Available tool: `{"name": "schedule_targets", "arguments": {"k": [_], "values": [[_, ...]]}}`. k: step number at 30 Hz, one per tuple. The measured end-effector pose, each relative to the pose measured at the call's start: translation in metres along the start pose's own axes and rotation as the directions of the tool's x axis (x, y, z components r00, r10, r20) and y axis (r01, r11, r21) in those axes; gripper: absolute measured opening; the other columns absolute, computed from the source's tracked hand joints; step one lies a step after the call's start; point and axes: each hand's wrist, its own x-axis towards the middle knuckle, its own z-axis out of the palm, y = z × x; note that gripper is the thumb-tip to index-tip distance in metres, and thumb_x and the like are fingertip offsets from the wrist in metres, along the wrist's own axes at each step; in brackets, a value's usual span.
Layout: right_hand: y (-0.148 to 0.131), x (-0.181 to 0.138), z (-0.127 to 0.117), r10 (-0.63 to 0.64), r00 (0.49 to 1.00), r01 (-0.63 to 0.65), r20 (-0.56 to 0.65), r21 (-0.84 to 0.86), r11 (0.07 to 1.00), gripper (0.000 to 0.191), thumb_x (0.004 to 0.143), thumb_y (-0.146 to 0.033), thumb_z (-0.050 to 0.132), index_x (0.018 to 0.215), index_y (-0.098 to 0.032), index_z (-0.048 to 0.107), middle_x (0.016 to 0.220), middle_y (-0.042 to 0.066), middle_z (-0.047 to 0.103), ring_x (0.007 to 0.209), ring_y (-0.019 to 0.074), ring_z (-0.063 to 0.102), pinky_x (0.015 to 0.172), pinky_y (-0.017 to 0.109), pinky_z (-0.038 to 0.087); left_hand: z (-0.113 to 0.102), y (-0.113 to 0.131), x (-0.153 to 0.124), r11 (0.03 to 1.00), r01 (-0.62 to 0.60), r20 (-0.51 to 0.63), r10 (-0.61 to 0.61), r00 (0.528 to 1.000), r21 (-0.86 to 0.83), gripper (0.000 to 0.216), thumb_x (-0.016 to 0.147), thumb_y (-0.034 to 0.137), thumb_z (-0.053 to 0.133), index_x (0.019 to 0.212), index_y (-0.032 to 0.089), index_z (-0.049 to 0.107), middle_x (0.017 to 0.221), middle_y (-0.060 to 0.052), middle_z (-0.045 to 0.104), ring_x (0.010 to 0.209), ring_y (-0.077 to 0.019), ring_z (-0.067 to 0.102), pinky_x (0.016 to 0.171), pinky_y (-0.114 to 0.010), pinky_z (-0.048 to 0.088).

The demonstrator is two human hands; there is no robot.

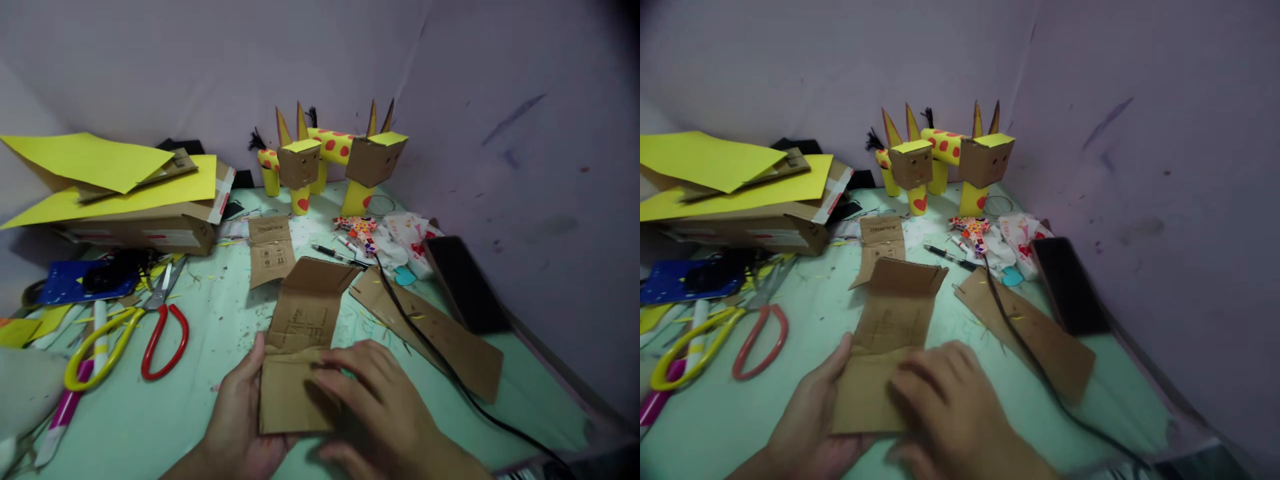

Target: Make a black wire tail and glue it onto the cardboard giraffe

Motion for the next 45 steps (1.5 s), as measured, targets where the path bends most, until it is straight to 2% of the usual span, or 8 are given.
{"name": "schedule_targets", "arguments": {"k": [6,9,11,14,20,27,34,45], "values": [[0.007,0.000,0.019,-0.058,0.998,0.059,0.015,-0.071,0.996,0.029,0.079,-0.011,0.043,0.102,-0.011,0.059,0.086,0.010,0.068,0.071,0.0204,0.054,0.064,0.036,0.042,-0.014,0.006,-0.017,0.841,-0.224,-0.132,0.327,0.936,0.492,0.060,0.080,0.040,0.058,0.133,0.019,0.039,0.102,-0.010,0.067,0.084,-0.0238,0.065,0.072,-0.036,0.051],[0.005,-0.004,0.020,-0.043,0.998,0.049,0.055,-0.104,0.993,0.028,0.079,-0.009,0.043,0.100,-0.010,0.061,0.084,0.010,0.067,0.068,0.0199,0.052,0.060,0.034,0.043,-0.035,0.007,-0.027,-0.012,-0.393,0.223,0.838,0.498,0.920,0.061,0.073,0.042,0.064,0.128,0.025,0.042,0.113,-0.007,0.060,0.091,-0.0233,0.061,0.076,-0.035,0.050],[0.003,-0.005,0.020,-0.034,0.995,0.042,0.092,-0.090,0.995,0.029,0.080,-0.008,0.042,0.100,-0.009,0.061,0.086,0.011,0.067,0.071,0.0199,0.053,0.062,0.033,0.045,-0.046,0.003,-0.027,-0.630,-0.363,0.727,0.597,0.339,0.687,0.028,0.080,0.036,0.055,0.107,0.027,0.058,0.102,-0.004,0.064,0.088,-0.0212,0.061,0.075,-0.033,0.049],[0.001,-0.006,0.020,-0.041,0.994,0.048,0.102,-0.073,0.996,0.030,0.081,-0.007,0.039,0.101,-0.006,0.061,0.086,0.013,0.067,0.075,0.0204,0.054,0.066,0.032,0.049,-0.050,-0.004,-0.019,-0.932,-0.264,0.936,0.163,0.311,0.249,0.025,0.083,0.019,0.043,0.101,0.020,0.059,0.094,-0.005,0.067,0.085,-0.0200,0.062,0.074,-0.030,0.050],[0.001,-0.014,0.015,0.113,0.983,-0.098,0.146,-0.104,0.990,0.027,0.081,-0.016,0.043,0.100,-0.009,0.062,0.084,0.012,0.066,0.068,0.0217,0.053,0.059,0.034,0.048,-0.053,-0.009,-0.009,-0.860,-0.360,0.859,0.159,0.487,0.363,0.031,0.081,0.013,0.040,0.105,0.017,0.059,0.091,-0.007,0.067,0.080,-0.0203,0.060,0.073,-0.029,0.050],[0.011,-0.008,0.011,0.212,0.964,-0.206,0.162,-0.053,0.977,0.025,0.071,-0.017,0.050,0.092,-0.018,0.063,0.082,0.007,0.065,0.070,0.0217,0.052,0.058,0.035,0.039,-0.063,-0.005,0.005,-0.769,-0.451,0.880,0.306,0.363,0.453,0.025,0.078,0.014,0.045,0.094,0.022,0.062,0.078,-0.006,0.067,0.069,-0.0206,0.059,0.065,-0.029,0.047],[0.011,0.008,0.014,0.425,0.878,-0.432,0.222,-0.016,0.902,0.014,0.081,-0.025,0.055,0.070,-0.017,0.059,0.070,0.006,0.059,0.069,0.0204,0.048,0.060,0.033,0.033,-0.028,0.016,0.004,-0.521,-0.327,0.529,0.305,0.792,0.789,0.015,0.076,0.025,0.055,0.062,0.023,0.058,0.060,0.000,0.063,0.052,-0.0171,0.057,0.046,-0.025,0.033],[0.011,-0.001,0.011,0.342,0.931,-0.356,0.131,0.112,0.928,0.010,0.082,-0.022,0.056,0.077,-0.019,0.064,0.072,0.004,0.060,0.070,0.0184,0.053,0.063,0.032,0.040,-0.015,0.029,-0.023,-0.250,-0.281,0.344,0.261,0.902,0.926,0.011,0.072,0.027,0.063,0.081,0.023,0.064,0.064,0.002,0.059,0.061,-0.0168,0.053,0.055,-0.025,0.034]]}}
